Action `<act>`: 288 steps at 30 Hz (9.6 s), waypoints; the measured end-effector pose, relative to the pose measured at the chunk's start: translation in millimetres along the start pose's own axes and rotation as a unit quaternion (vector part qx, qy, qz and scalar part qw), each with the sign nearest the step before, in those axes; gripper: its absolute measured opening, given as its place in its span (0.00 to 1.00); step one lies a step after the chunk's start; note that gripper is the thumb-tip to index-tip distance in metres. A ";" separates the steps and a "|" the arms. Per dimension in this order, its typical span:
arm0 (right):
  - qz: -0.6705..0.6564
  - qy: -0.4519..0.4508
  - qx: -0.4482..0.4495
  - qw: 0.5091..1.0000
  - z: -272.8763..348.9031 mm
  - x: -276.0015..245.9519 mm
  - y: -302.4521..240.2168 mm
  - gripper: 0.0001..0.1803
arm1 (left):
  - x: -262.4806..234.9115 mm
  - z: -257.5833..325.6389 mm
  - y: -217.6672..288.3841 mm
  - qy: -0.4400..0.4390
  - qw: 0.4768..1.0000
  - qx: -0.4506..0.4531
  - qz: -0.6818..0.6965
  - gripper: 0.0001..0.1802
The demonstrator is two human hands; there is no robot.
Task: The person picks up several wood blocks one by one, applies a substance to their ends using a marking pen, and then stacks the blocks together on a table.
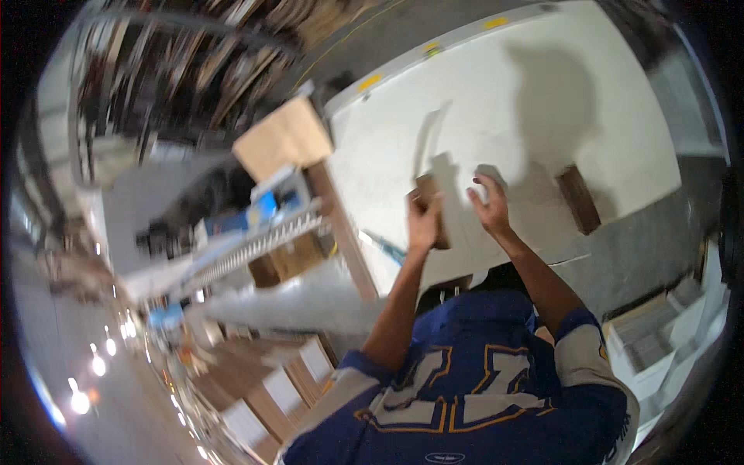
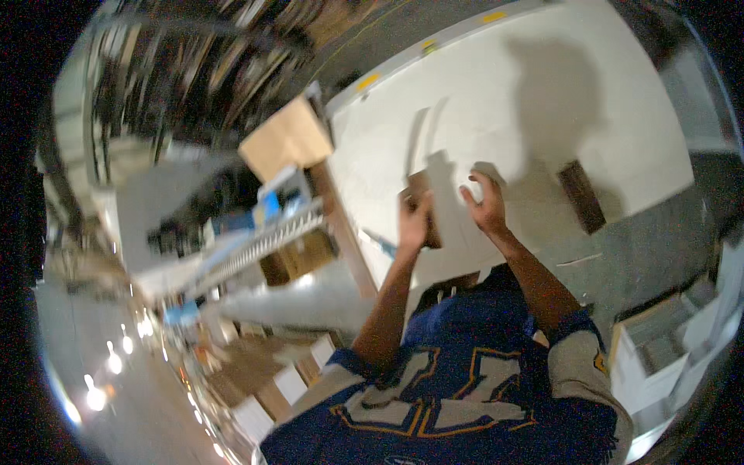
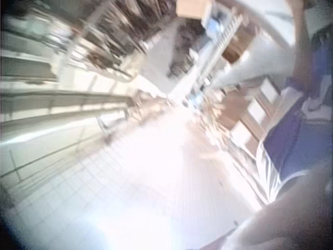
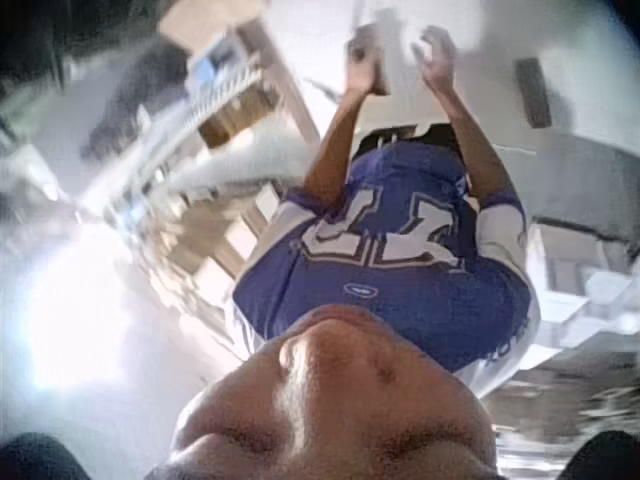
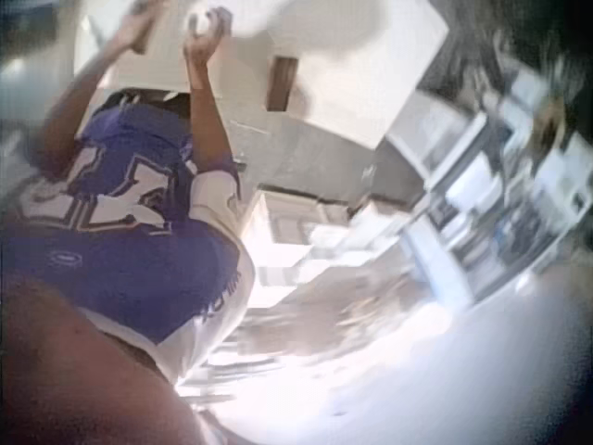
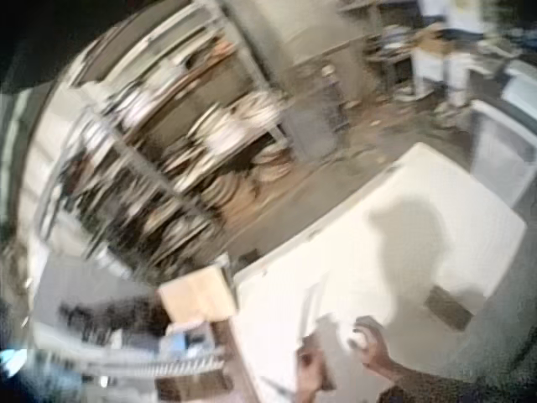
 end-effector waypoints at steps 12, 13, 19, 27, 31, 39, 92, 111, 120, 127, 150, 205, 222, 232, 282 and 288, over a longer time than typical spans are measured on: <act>-0.214 -0.356 0.432 0.801 64.6 11.4 -40.6 0.25 | -137.0 25.0 -59.9 0.364 0.873 0.079 -0.314 0.31; -0.206 -0.368 0.397 0.815 57.4 7.9 -46.3 0.23 | -161.6 22.2 -87.9 0.406 0.839 0.006 -0.362 0.38; -0.133 -0.369 0.331 0.858 23.0 -23.5 -76.8 0.25 | -177.1 12.5 -140.7 0.316 0.883 -0.023 -0.347 0.50; -0.141 -0.293 0.213 0.921 24.8 -27.7 -127.8 0.28 | -152.5 38.9 -48.0 0.078 0.956 -0.128 0.252 0.16; -0.018 -0.278 0.089 0.956 32.6 -8.7 -180.0 0.23 | -169.2 91.2 25.7 -0.006 0.975 0.111 0.195 0.30; 0.203 -0.258 -0.169 0.929 65.0 36.4 -254.3 0.27 | -207.9 161.8 78.3 0.055 0.962 0.265 -0.029 0.23; -0.199 -0.254 0.263 0.909 65.1 102.8 -298.9 0.23 | -234.7 162.6 62.5 0.112 0.968 0.226 0.009 0.26; -0.073 -0.125 0.005 0.989 13.4 40.4 -297.5 0.27 | -175.4 191.0 76.9 0.080 0.960 0.247 -0.104 0.27; -0.055 -0.178 0.019 0.982 14.0 47.9 -295.9 0.26 | -169.8 187.9 79.6 0.077 0.962 0.232 -0.126 0.26; -0.050 -0.270 0.033 0.961 42.1 61.5 -293.9 0.23 | -182.2 165.1 94.5 0.125 0.962 0.223 -0.098 0.24; 0.007 -0.402 0.014 0.915 58.9 58.1 -271.8 0.31 | -228.8 29.1 30.5 0.217 0.959 0.104 -0.149 0.29; 0.021 -0.286 0.195 0.938 47.6 40.3 -149.4 0.41 | -306.6 21.7 -117.2 0.119 0.905 0.253 -0.321 0.27; -0.087 -0.251 0.245 0.932 58.4 49.3 -198.3 0.36 | -304.5 50.1 -71.5 0.368 0.877 0.042 0.305 0.18; 0.014 -0.191 0.083 0.978 34.2 47.6 -241.9 0.40 | -186.2 124.2 61.9 0.036 0.946 0.299 0.121 0.18; -0.025 -0.136 0.029 0.990 -39.5 -12.9 -229.6 0.32 | -125.7 173.1 107.8 0.070 0.935 0.342 -0.061 0.07; -0.048 -0.219 0.061 0.973 -5.3 -6.8 -220.9 0.28 | -103.3 174.5 123.1 0.077 0.925 0.340 -0.150 0.08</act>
Point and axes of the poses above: each hand's wrist, its own z-axis away from the middle knuckle, its own x-axis out of the palm, y = z × x, the point moved 8 cm from there along -z, towards the middle knuckle, and after that the axes turned 15 degrees about y, right-handed, at the moved point
